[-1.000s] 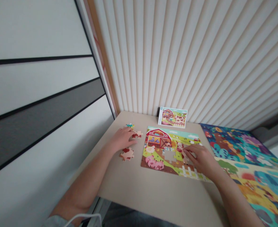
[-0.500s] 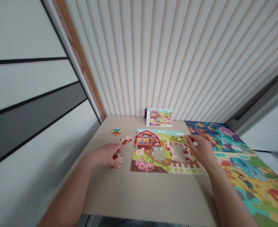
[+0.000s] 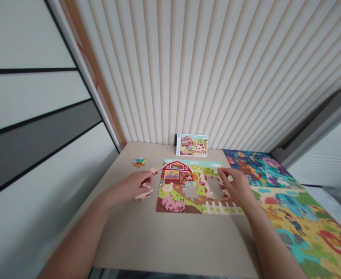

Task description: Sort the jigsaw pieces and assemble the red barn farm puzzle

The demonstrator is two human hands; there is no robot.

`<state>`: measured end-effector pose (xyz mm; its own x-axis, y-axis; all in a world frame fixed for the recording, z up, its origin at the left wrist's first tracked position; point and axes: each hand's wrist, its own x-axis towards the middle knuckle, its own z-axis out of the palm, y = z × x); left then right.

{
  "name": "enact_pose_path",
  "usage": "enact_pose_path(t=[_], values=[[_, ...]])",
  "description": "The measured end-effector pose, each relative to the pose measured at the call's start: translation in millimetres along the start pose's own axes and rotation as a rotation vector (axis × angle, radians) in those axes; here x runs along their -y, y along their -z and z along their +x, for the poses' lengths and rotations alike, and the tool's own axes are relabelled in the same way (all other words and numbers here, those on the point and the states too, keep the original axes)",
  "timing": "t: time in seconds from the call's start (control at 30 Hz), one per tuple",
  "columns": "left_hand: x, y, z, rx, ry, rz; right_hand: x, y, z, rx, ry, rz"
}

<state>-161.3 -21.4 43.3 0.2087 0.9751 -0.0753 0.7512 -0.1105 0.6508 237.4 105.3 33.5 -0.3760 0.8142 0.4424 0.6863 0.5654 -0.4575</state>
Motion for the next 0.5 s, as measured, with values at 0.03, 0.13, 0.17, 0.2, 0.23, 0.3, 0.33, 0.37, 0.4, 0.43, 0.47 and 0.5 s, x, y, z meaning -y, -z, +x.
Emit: enact_pose_path(t=[0.03,0.13,0.17,0.2,0.23,0.3,0.33,0.37,0.4,0.43,0.47,0.5], values=[[-3.0,-2.6,3.4,-0.053,-0.026,-0.044,0.8,-1.7,-0.3,0.011,0.005,0.005],[-8.8,-17.7,14.7,-0.221,-0.051,-0.259,8.6,-7.8,-2.2,0.052,0.029,0.037],[-10.1,-24.7,18.4,-0.254,-0.047,-0.352,13.6,-10.4,-3.6,0.082,0.04,0.069],[-11.4,-32.1,21.7,-0.269,-0.044,-0.435,20.0,-13.4,-5.6,0.119,0.049,0.116],[-12.9,-39.8,24.7,-0.267,-0.045,-0.502,27.2,-16.9,-8.3,0.161,0.058,0.173],[-16.3,-54.8,29.5,-0.252,-0.056,-0.59,43.3,-25.5,-15.0,0.249,0.069,0.285],[-18.4,-61.7,31.2,-0.248,-0.063,-0.612,51.3,-30.5,-18.7,0.292,0.075,0.329],[-20.7,-68.1,32.5,-0.244,-0.074,-0.623,58.6,-35.7,-22.5,0.336,0.07,0.368],[-23.1,-73.9,33.4,-0.238,-0.091,-0.627,65.2,-41.0,-26.0,0.365,0.057,0.408],[-25.6,-79.0,33.8,-0.23,-0.114,-0.628,70.8,-46.0,-29.1,0.39,0.042,0.45],[-28.1,-83.3,33.8,-0.218,-0.141,-0.627,75.4,-50.5,-31.8,0.409,0.025,0.494],[-30.4,-86.7,33.4,-0.203,-0.174,-0.623,78.9,-54.3,-33.9,0.429,0.01,0.536]])
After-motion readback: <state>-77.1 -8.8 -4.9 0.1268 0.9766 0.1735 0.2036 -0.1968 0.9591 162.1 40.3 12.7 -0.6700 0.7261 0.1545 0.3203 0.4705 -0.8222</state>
